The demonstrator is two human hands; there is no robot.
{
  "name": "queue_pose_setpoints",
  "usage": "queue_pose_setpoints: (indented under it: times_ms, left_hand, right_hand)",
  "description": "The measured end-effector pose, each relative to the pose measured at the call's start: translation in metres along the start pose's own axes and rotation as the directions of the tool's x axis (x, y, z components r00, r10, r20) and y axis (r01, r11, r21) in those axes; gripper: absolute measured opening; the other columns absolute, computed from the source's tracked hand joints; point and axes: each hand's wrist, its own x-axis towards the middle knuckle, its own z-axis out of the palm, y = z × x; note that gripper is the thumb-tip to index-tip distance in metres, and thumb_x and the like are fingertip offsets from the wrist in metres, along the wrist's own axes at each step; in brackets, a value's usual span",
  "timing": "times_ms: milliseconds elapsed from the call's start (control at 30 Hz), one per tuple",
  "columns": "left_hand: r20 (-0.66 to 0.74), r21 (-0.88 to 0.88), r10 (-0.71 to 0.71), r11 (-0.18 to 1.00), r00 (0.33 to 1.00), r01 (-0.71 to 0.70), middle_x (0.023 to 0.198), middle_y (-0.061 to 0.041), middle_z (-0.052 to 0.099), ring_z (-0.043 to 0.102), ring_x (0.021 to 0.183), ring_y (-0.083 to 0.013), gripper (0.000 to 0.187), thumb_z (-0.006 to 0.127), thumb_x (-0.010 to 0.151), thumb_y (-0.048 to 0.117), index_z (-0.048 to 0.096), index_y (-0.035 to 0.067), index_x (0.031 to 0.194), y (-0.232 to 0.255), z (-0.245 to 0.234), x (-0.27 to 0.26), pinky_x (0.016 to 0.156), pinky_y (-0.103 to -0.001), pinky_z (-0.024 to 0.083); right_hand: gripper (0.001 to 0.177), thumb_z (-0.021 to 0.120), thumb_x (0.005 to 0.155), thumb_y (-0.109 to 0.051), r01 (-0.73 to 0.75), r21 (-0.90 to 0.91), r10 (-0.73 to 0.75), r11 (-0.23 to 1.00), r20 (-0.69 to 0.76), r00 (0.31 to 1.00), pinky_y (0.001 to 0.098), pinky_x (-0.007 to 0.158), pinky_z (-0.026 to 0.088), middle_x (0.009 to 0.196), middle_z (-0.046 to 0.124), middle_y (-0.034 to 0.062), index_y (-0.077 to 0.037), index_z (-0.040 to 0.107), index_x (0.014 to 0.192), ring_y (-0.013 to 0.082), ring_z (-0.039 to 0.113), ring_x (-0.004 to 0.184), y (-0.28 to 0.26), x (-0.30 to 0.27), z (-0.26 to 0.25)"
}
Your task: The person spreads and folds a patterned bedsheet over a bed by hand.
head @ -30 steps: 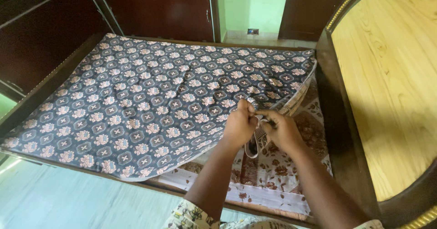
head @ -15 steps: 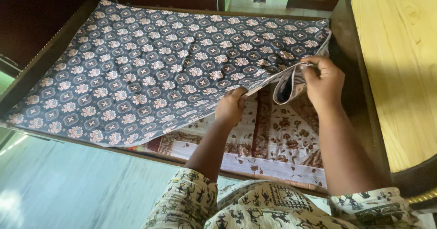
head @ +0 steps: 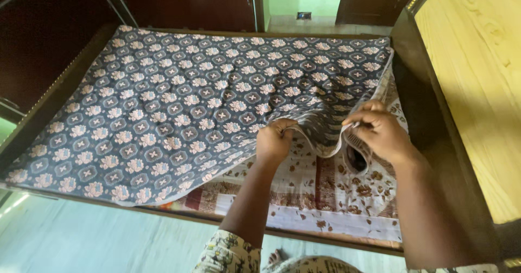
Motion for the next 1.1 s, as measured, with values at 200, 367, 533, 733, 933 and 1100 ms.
queue_pose_setpoints:
  times_ms: [200,367,533,733,933,1100]
  left_hand:
    - [0.039,-0.156,0.097,0.984,0.995,-0.090,0.090,-0.011,0.078,0.077,0.075,-0.0222,0.017,0.069,0.089,0.012,0.078,0.011,0.103,0.018,-0.012,0.002,0.070,-0.034,0.059]
    - [-0.026,-0.248,0.101,0.963,0.995,-0.104,0.078,-0.012,0.075,0.073,0.067,-0.0233,0.007,0.069,0.088,0.008,0.065,0.005,0.091,0.031,-0.029,0.004,0.063,-0.035,0.056]
    - [-0.060,-0.129,0.149,0.979,0.987,-0.156,0.072,-0.015,0.070,0.072,0.065,-0.0281,0.008,0.067,0.087,0.006,0.059,0.005,0.088,0.031,-0.038,0.003,0.061,-0.039,0.055]
    - [-0.052,-0.070,0.171,0.982,0.984,-0.174,0.077,-0.018,0.071,0.072,0.074,-0.0387,0.013,0.062,0.093,0.007,0.056,0.007,0.105,0.030,-0.027,-0.013,0.067,-0.049,0.054]
    - [0.138,0.010,0.181,0.983,0.974,-0.184,0.086,-0.021,0.073,0.070,0.083,-0.0452,0.038,0.052,0.092,0.005,0.048,0.013,0.129,0.029,-0.029,-0.029,0.074,-0.056,0.053]
    - [0.198,0.262,0.073,0.957,0.977,-0.125,0.092,-0.022,0.074,0.072,0.088,-0.0437,0.022,0.055,0.099,0.017,0.065,0.020,0.119,-0.014,-0.035,-0.043,0.080,-0.054,0.055]
  right_hand:
    - [0.030,0.076,0.077,0.004,-0.037,0.160,0.012,0.986,0.156,0.988,0.0323,0.103,0.055,0.134,0.064,-0.0002,-0.018,0.078,0.097,0.0190,0.061,0.125,-0.046,0.011,0.066]
    - [0.031,0.072,0.077,0.009,0.115,0.168,-0.125,0.979,0.052,0.991,0.0360,0.106,0.051,0.145,0.057,0.0068,-0.013,0.076,0.098,0.0260,0.052,0.136,-0.069,0.023,0.081]
    - [0.029,0.074,0.079,0.008,0.170,0.160,-0.179,0.972,0.043,0.983,0.0336,0.100,0.055,0.130,0.069,0.0071,-0.011,0.077,0.100,0.0226,0.066,0.122,-0.073,0.021,0.083]
    - [0.027,0.070,0.085,0.009,0.122,0.124,-0.128,0.985,0.042,0.991,0.0326,0.083,0.059,0.110,0.077,0.0080,-0.009,0.076,0.105,0.0188,0.074,0.099,-0.067,0.011,0.076]
    - [0.022,0.070,0.090,0.005,0.011,0.078,-0.008,0.997,-0.037,0.999,0.0308,0.076,0.057,0.105,0.078,0.0078,-0.007,0.077,0.108,0.0155,0.074,0.091,-0.062,-0.011,0.073]
    - [0.022,0.071,0.092,0.005,0.149,0.146,-0.131,0.978,-0.128,0.983,0.0286,0.082,0.058,0.108,0.078,0.0065,-0.008,0.077,0.110,0.0133,0.074,0.097,-0.055,-0.023,0.070]
